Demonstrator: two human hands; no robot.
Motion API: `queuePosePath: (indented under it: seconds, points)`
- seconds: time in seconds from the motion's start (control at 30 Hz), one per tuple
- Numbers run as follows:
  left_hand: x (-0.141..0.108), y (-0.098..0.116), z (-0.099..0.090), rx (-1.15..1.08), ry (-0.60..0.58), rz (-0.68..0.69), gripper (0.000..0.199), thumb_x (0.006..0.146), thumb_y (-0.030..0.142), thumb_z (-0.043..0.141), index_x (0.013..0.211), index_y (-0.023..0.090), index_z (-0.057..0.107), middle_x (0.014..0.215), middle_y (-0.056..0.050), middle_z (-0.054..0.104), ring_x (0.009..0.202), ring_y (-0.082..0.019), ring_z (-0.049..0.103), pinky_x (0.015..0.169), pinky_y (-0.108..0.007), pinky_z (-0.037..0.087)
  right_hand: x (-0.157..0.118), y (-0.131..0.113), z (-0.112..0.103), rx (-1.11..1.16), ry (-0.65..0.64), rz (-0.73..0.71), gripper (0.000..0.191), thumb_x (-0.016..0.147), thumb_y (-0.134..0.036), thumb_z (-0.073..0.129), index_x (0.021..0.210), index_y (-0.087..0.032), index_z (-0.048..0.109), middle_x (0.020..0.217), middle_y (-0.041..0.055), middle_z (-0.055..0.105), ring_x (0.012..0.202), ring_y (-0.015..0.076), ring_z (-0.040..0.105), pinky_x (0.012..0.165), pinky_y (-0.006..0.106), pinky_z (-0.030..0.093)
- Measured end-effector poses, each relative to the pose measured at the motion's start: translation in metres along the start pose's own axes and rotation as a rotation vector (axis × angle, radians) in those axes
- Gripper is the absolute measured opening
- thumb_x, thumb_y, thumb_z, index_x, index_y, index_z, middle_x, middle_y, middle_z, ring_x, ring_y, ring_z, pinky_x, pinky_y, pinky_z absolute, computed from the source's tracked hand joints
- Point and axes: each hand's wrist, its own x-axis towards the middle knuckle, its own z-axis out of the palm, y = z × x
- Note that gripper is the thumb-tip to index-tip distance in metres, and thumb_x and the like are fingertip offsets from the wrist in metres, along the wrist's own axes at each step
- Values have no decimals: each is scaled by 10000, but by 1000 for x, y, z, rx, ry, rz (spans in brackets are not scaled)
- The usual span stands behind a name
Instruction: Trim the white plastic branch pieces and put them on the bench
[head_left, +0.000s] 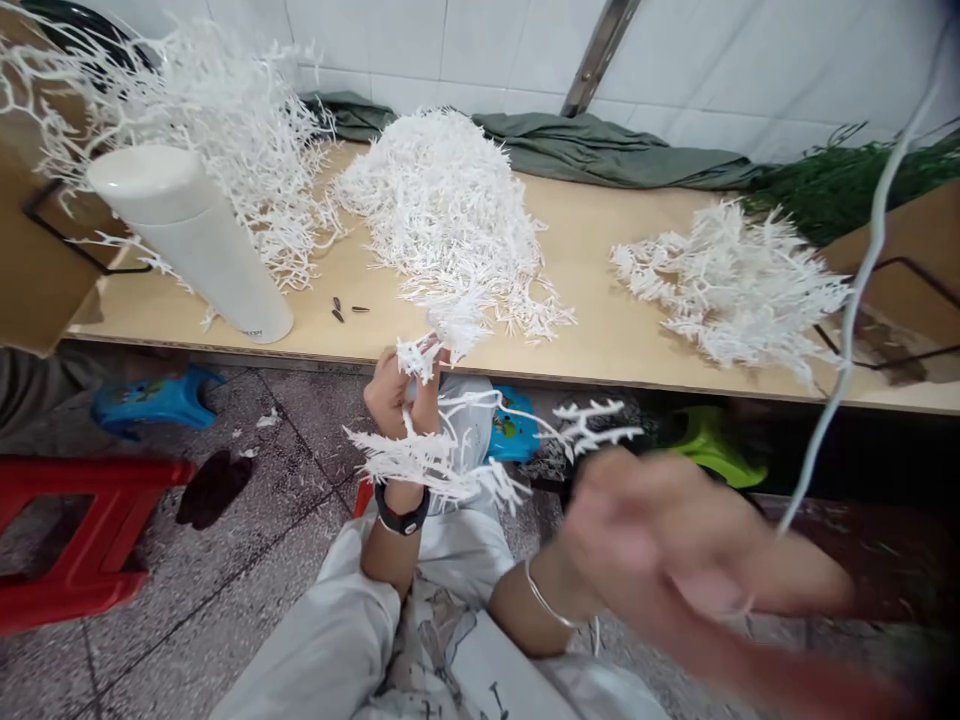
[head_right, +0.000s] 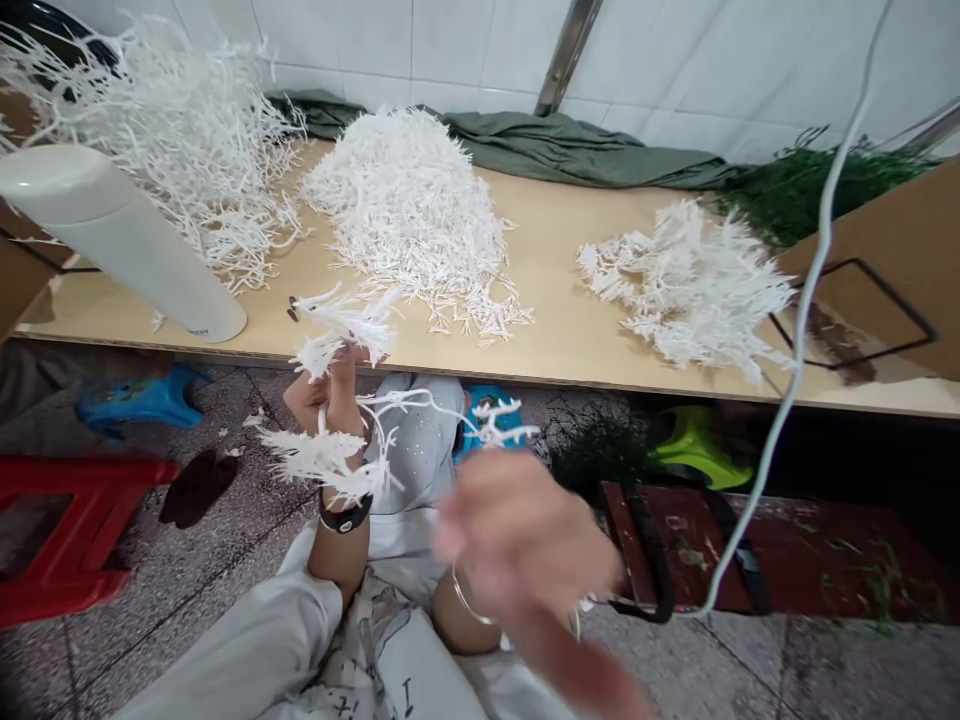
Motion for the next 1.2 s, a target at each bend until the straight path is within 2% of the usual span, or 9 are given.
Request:
queuePosePath:
  seconds: [0.07,0.17,0.33,0.53,0.67,0.73,0.87,1.0,1.2]
  points:
    - [-5,6,1,-71,-75,-46,185,824,378,628,752,252,742,733,7,727,696,-146,664,668,-299,530,4,7,18,129,62,26,200,869,-374,507,1063,-361,553,924,-19,636,864,175,632,695,360,535]
    - [-9,17,0,-131,-286,-168,338,898,471,479,953,256,733,990,-34,729,996,-211,657,915,-386,509,7,18,39,206,-28,139,480,755,-233,665,1212,-265,521,1194,52,604,1075,205,592,900,381,506]
    - [-7,10,0,53,-615,-75,505,922,525,358,1278,232,563,1449,-80,451,1423,-279,242,1176,-504,143,4,25,43,231,46,322,42,764,-227,636,774,-186,634,706,0,646,644,126,593,624,262,497]
    - [16,-17,-19,37,-1014,269,740,705,571,673,1338,234,492,1445,-131,439,1410,-347,251,1150,-562,194,6,27,39,310,-28,481,236,790,-348,623,644,-173,561,449,-82,348,388,41,268,380,193,234]
    - [36,-21,-46,-43,-1441,238,710,710,470,717,1346,254,488,1340,-112,562,1306,-319,442,1101,-518,342,9,28,36,328,-40,478,359,796,-408,622,564,-176,476,442,-85,309,392,33,231,387,201,198]
    - [43,-20,-60,-39,-1394,116,474,829,353,623,1291,279,546,1295,-75,606,1262,-261,502,1086,-458,380,10,29,33,312,-11,488,307,789,-402,632,611,-176,527,453,-85,313,401,36,231,390,204,194]
    - [45,-9,-69,-70,-960,-193,363,943,341,423,1268,268,567,1304,-70,600,1248,-214,520,1096,-415,365,10,33,29,233,2,513,205,772,-366,652,720,-169,631,485,-75,325,427,46,234,391,206,175]
    - [28,8,-46,-163,-946,-321,607,748,421,704,1302,242,532,1291,-94,603,1201,-253,551,1048,-390,416,8,37,32,137,-152,348,141,769,-277,623,684,-169,651,493,-55,429,455,65,339,432,206,276]
    - [9,11,-17,-316,-917,-526,249,801,370,656,952,183,723,933,-42,734,914,-196,663,863,-316,513,3,50,34,-1,-112,208,74,746,-216,621,764,-179,683,716,8,666,648,134,563,626,257,444]
